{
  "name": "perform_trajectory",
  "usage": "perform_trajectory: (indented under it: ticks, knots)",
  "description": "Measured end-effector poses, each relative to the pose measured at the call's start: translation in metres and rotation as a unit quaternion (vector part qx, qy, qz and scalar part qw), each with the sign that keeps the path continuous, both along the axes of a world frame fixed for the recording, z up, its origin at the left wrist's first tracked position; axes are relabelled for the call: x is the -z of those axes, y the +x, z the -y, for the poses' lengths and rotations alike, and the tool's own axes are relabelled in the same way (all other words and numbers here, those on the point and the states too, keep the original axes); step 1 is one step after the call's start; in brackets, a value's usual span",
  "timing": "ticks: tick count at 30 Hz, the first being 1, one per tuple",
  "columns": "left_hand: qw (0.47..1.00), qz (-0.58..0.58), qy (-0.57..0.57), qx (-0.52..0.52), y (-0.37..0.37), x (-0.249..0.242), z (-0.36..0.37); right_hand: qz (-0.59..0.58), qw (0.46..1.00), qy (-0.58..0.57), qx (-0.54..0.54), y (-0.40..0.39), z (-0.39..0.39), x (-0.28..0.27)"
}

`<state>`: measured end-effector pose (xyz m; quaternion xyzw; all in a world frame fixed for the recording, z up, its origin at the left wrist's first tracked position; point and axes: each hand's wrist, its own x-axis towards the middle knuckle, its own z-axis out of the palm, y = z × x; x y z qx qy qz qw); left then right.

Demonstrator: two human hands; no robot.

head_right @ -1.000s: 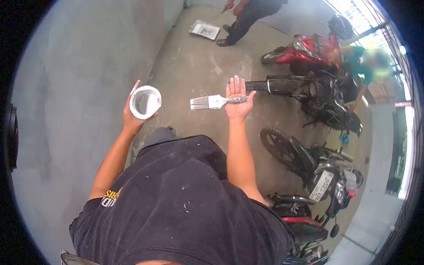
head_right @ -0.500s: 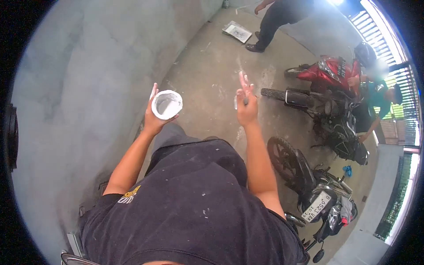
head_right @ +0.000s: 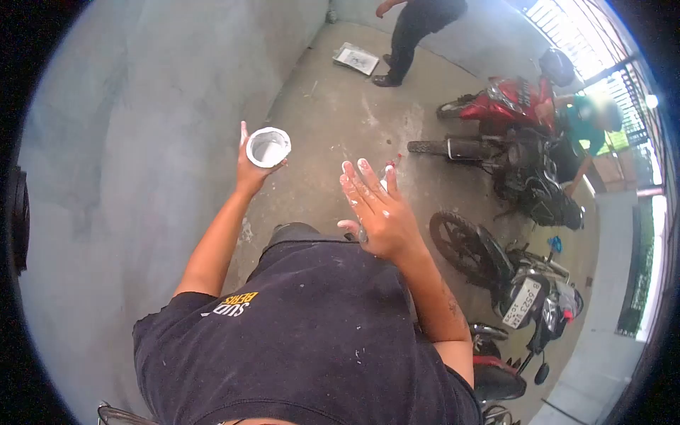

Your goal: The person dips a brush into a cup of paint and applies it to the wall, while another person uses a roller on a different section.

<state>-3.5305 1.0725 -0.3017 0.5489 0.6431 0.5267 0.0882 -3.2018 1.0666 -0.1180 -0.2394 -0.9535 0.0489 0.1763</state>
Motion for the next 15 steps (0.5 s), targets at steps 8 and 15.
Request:
perform_trajectory:
  ticks: [8, 15]
  knots:
    - [0.983, 0.143, -0.06, 0.1, -0.045, -0.027, 0.006, 0.044, 0.991, -0.127, -0.002, -0.059, 0.016, -0.012]
    - [0.968, 0.137, -0.1, 0.186, -0.057, -0.034, 0.032, -0.064, 0.904, -0.422, 0.013, -0.081, 0.012, -0.007]
